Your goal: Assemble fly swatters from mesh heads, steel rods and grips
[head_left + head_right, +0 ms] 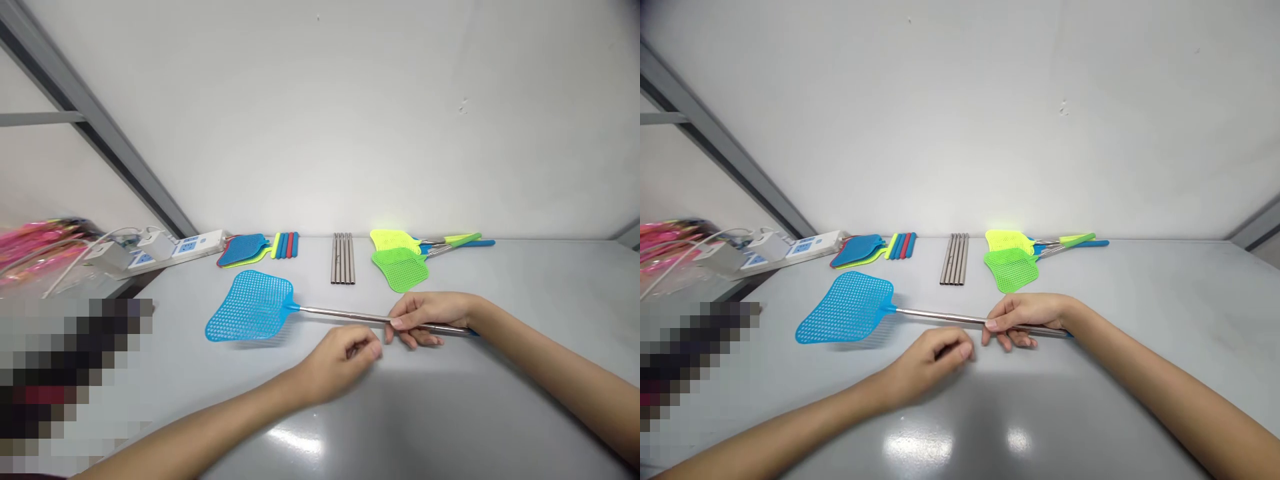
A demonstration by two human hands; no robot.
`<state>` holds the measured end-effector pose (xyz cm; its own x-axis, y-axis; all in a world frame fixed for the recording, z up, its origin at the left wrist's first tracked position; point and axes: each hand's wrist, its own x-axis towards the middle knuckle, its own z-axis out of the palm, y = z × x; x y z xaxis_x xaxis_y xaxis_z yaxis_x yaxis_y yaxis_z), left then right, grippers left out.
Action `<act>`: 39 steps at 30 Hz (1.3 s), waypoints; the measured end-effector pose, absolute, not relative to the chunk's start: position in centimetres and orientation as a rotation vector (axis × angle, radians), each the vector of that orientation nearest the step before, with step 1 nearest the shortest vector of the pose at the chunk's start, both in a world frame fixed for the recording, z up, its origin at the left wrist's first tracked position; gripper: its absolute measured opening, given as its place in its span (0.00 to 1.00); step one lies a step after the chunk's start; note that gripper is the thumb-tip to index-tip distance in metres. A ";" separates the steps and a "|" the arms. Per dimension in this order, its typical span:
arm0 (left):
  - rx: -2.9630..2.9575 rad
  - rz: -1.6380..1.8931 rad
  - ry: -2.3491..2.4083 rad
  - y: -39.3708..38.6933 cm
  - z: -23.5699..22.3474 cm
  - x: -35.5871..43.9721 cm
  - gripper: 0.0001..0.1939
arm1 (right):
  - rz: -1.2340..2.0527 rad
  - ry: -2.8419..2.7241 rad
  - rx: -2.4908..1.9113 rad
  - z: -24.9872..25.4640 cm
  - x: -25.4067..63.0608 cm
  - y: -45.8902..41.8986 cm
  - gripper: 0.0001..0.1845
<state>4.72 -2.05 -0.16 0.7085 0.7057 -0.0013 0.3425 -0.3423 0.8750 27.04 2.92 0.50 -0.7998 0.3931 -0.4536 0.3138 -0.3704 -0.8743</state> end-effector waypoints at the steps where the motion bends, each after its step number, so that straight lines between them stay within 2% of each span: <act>1: 1.809 0.495 0.830 -1.7 -0.3 4.7 0.14 | 2.327 -1.790 -0.984 0.8 27.2 3.0 0.16; 7: 1.231 0.639 0.698 -0.2 -0.8 4.2 0.16 | 2.006 -2.038 -1.189 3.8 28.6 2.9 0.19; 12: 0.905 0.988 0.688 0.0 -1.0 4.2 0.16 | 1.896 -2.174 -1.274 5.5 29.4 2.4 0.19; 18: 0.868 1.281 0.689 0.0 -1.2 4.1 0.17 | 1.805 -2.227 -1.274 5.8 28.9 2.1 0.17; 22: 0.885 1.519 0.702 -0.1 -0.1 3.6 0.16 | 1.732 -2.170 -1.363 6.1 28.0 1.3 0.19; 26: 0.865 1.529 0.738 0.4 1.8 3.0 0.16 | 1.821 -2.083 -1.293 6.2 27.0 0.3 0.23; 30: 0.603 1.490 0.765 1.4 3.1 2.7 0.12 | 1.923 -2.110 -1.195 5.8 25.9 -0.5 0.19; 36: 0.260 1.506 0.831 2.0 4.3 2.0 0.14 | 1.820 -2.123 -1.285 5.5 24.6 -1.3 0.19; 39: 0.258 1.487 0.726 1.8 4.9 1.3 0.15 | 1.949 -1.984 -1.187 4.7 23.7 -1.5 0.17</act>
